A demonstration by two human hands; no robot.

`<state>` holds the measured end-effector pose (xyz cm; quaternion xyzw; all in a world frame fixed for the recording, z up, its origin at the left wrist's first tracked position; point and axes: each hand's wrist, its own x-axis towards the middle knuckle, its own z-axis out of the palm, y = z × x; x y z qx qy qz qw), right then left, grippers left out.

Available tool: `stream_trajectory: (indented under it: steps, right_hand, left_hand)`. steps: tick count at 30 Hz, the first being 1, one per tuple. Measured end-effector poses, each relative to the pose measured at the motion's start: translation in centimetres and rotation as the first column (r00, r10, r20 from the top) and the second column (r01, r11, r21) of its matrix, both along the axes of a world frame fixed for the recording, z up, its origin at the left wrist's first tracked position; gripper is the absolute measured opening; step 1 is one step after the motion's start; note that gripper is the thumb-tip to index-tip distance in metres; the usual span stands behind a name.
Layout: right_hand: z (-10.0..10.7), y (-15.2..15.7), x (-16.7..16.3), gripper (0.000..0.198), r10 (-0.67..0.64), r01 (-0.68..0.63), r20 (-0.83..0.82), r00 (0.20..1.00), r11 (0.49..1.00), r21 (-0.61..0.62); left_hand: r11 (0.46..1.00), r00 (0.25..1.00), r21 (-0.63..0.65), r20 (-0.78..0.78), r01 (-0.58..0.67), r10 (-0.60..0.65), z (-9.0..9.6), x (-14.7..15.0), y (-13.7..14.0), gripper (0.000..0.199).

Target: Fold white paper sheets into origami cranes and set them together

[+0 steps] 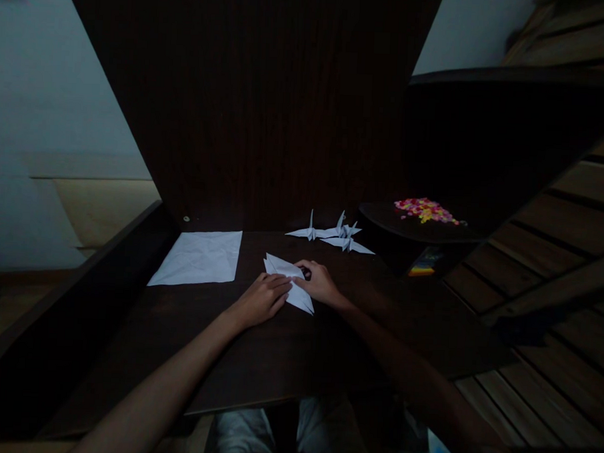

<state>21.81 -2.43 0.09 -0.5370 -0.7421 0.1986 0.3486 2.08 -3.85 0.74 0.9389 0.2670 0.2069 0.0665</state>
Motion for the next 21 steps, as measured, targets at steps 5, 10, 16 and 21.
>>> stream_trajectory:
  steps: [5,10,16,21]
  right_hand:
    - [0.4,-0.2,-0.2,0.022,-0.044,0.046,-0.035,0.998,0.998,0.040]
    - [0.8,-0.2,-0.2,0.021,-0.015,0.022,-0.072,0.997,0.996,0.088]
    - [0.6,0.0,-0.3,0.021,0.079,-0.068,-0.135,0.988,0.995,0.078]
    - [0.4,0.2,-0.3,0.020,0.121,-0.103,-0.220,0.968,0.991,0.089]
  left_hand:
    - [0.999,0.999,0.018,-0.019,0.044,-0.044,-0.1,0.1,-0.1,0.031]
    - [0.992,0.989,0.050,-0.098,0.117,-0.111,-0.2,0.6,-0.4,0.034]
    - [0.982,0.981,0.115,-0.142,0.151,-0.134,0.0,1.2,-1.2,0.033]
    - [0.974,0.975,0.165,-0.185,0.153,-0.121,0.0,1.3,-1.2,0.033]
